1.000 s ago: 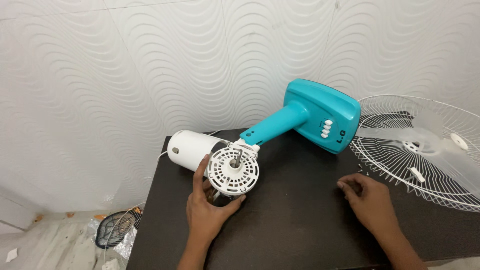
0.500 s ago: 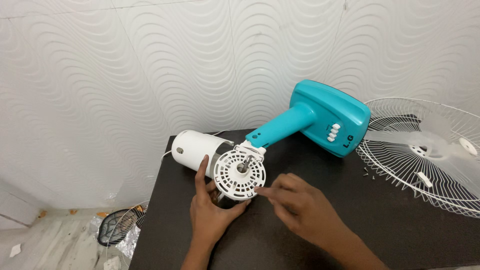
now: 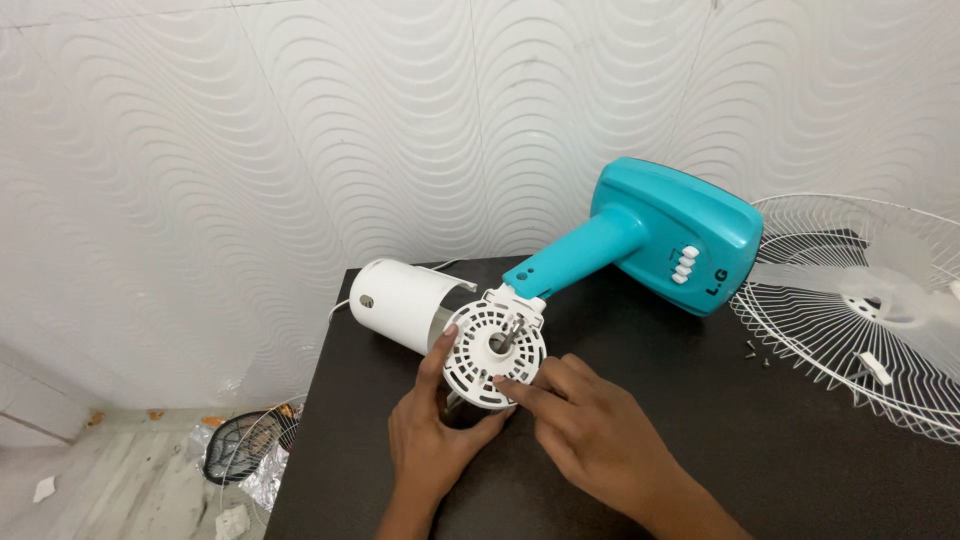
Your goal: The person disassembles the rear motor housing of a teal and white LG table fan using a screwdriver. They remove screws, detach the white plastic cover, and expose the internal motor components.
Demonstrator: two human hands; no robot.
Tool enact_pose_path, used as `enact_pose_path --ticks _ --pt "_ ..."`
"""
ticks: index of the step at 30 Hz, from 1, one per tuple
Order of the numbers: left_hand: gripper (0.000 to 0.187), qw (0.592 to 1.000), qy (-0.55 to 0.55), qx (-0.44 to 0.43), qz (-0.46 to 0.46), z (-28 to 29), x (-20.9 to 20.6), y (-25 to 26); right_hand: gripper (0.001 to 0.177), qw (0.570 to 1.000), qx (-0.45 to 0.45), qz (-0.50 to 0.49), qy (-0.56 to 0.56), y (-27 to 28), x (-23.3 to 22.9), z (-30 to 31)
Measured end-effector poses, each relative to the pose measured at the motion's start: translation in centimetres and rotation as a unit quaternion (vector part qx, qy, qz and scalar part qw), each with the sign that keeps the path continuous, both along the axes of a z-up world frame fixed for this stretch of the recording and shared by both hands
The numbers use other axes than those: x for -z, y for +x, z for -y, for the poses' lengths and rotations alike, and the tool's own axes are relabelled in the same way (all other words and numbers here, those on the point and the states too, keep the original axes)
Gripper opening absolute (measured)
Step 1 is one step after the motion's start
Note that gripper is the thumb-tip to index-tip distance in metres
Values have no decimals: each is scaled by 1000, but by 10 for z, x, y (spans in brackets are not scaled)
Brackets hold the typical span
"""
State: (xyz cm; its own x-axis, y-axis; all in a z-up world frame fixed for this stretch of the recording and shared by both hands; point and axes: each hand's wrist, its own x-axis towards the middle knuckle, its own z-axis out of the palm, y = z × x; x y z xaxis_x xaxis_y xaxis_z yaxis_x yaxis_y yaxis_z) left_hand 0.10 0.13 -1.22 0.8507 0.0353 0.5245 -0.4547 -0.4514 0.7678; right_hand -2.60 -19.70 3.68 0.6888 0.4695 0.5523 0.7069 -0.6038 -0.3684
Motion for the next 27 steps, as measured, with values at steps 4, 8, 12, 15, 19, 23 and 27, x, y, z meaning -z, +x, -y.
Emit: enact_pose_path --ticks 4,8,12,15,19,23,27 --pt "95 999 29 -10 18 1 0 -2 44 999 -2 -24 21 -1 -5 1" --pt "89 996 61 -16 59 2 0 -4 26 980 63 -131 134 -4 -4 1" --pt "88 994 76 -18 79 2 1 -7 14 968 71 -139 199 -3 2 -1" --pt "89 994 81 -18 69 3 1 -7 15 973 48 -112 194 -2 6 -2" --pt "90 991 98 -27 84 4 3 -6 19 981 26 -14 193 -4 14 -6" --pt "92 991 94 -27 90 3 5 -5 23 983 38 19 181 -2 19 -8" --pt "92 991 94 -27 90 4 5 -6 26 979 56 44 191 -5 22 -9"
